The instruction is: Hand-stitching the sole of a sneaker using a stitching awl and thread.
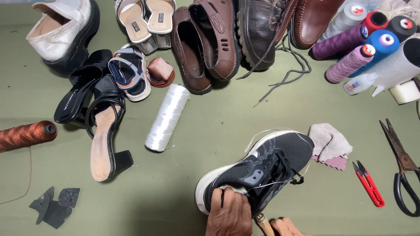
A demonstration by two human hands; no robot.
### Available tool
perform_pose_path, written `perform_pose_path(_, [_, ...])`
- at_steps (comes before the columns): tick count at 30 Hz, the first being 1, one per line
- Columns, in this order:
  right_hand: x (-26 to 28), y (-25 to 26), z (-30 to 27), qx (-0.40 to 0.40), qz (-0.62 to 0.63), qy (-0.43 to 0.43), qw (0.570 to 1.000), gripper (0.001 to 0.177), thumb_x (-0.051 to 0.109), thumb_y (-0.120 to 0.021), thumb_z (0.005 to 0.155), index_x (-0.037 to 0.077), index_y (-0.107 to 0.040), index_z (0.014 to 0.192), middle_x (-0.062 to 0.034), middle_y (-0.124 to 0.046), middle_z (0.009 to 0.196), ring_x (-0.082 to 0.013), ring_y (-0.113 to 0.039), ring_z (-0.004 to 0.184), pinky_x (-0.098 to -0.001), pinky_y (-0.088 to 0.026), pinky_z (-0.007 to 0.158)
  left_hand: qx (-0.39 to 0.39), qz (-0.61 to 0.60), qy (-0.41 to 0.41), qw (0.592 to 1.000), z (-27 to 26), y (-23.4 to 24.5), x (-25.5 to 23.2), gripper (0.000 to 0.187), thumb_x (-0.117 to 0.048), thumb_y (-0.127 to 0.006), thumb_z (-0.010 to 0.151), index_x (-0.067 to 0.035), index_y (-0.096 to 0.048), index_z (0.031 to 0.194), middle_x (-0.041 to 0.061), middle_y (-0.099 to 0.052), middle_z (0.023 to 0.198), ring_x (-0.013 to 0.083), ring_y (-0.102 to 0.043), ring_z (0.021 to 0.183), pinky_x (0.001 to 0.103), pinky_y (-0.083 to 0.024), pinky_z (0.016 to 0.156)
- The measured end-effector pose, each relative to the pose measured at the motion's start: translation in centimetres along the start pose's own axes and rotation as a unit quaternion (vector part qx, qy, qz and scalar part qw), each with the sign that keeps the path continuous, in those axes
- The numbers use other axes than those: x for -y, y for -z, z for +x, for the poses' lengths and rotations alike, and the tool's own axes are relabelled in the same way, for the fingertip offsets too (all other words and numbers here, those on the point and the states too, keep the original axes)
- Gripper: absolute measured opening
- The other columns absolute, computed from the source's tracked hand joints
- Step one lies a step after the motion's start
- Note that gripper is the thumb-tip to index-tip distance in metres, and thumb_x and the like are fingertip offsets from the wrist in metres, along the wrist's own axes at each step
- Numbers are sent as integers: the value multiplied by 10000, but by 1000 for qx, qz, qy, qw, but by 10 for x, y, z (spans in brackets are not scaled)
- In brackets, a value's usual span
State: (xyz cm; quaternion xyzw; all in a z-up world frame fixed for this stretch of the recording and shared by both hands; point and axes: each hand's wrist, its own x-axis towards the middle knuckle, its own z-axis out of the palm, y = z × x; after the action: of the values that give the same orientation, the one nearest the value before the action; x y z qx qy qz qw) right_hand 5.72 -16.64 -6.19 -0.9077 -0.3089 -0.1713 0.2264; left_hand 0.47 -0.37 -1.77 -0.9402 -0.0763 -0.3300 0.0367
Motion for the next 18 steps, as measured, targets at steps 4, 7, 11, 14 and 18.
perform_pose_path(4, [-40,17,8,150,-8,-24,988,205,522,-784,727,447,-720,907,122,-620,744,-27,-605,579,-289,-329,494,17,14,-12,1000,6,7,1,274,30,-453,934,-14,-633,733,182,-540,754,344,-550,829,489,-491,807])
perform_pose_path(7, [29,72,101,33,31,46,998,304,418,-832,685,325,-756,963,105,-603,901,-111,-413,480,-244,-402,507,10,23,-19,999,8,11,3,280,41,-461,939,-25,-628,725,183,-559,766,322,-556,828,471,-505,817])
perform_pose_path(11, [-11,67,138,249,95,214,940,471,69,-486,915,385,-714,1179,4,-568,1197,-97,-633,763,-259,-511,583,-13,18,-22,1000,9,13,5,275,43,-529,972,-45,-574,716,151,-496,686,288,-544,748,429,-509,769])
perform_pose_path(14, [-1,62,166,274,143,242,920,355,308,-714,812,383,-729,1159,3,-548,1096,-102,-626,703,-273,-523,423,5,-28,-3,1000,-6,6,-1,228,28,-514,951,-49,-582,747,155,-543,732,319,-585,801,469,-523,830])
perform_pose_path(18, [-1,59,185,539,44,224,811,350,307,-605,846,421,-596,1176,36,-435,1087,-178,-598,813,-407,-528,543,16,-38,-5,999,-17,-7,-3,127,-45,-550,974,-36,-654,901,171,-601,790,335,-599,840,514,-501,866])
